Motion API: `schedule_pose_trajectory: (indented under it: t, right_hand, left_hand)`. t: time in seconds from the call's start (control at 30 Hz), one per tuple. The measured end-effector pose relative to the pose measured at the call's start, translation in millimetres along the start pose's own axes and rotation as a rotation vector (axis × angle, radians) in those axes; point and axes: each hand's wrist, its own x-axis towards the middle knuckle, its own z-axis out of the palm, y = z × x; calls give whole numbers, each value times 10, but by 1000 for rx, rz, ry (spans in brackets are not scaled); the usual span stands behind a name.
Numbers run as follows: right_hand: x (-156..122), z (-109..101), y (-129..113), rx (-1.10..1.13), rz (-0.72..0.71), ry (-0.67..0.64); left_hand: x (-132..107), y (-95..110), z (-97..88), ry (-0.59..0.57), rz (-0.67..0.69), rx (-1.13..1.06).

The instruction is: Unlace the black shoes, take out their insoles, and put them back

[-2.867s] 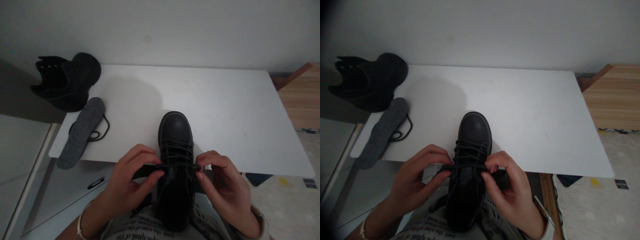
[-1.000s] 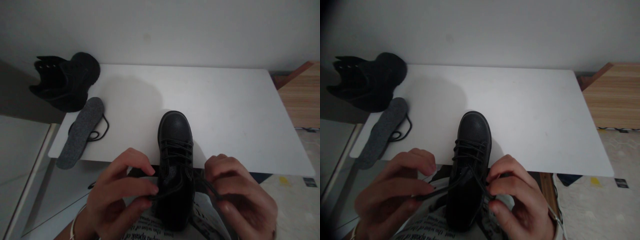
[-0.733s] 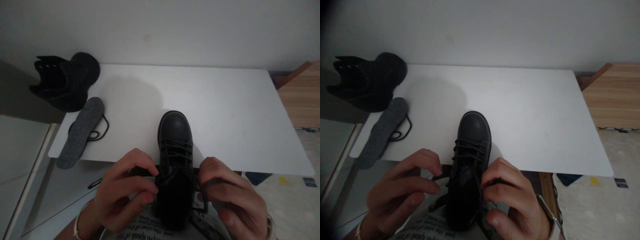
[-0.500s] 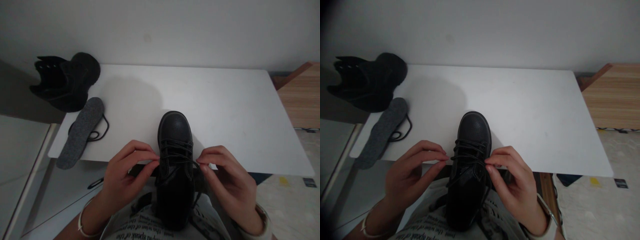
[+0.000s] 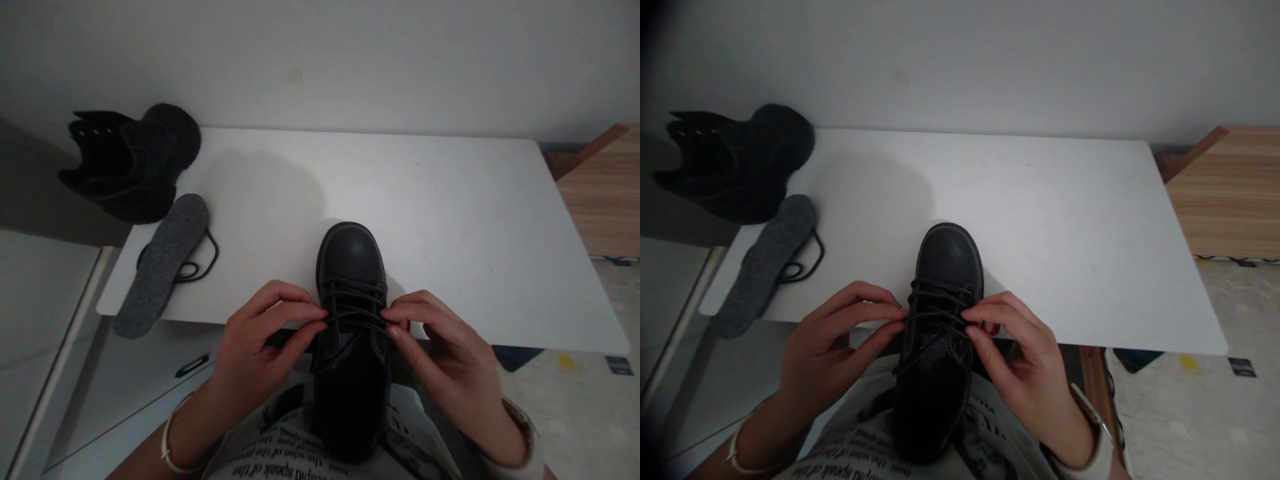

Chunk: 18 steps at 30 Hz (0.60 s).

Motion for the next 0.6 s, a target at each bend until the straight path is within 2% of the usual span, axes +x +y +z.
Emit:
schedule_pose_trajectory:
  t: [0.43, 0.6]
  right_hand:
    - [27, 55, -53, -6, -23, 36]
    - [39, 77, -46, 44, -2, 44]
  left_hand:
    - [-2, 39, -4, 39, 7, 20]
    - [-8, 28, -1, 9, -26, 0]
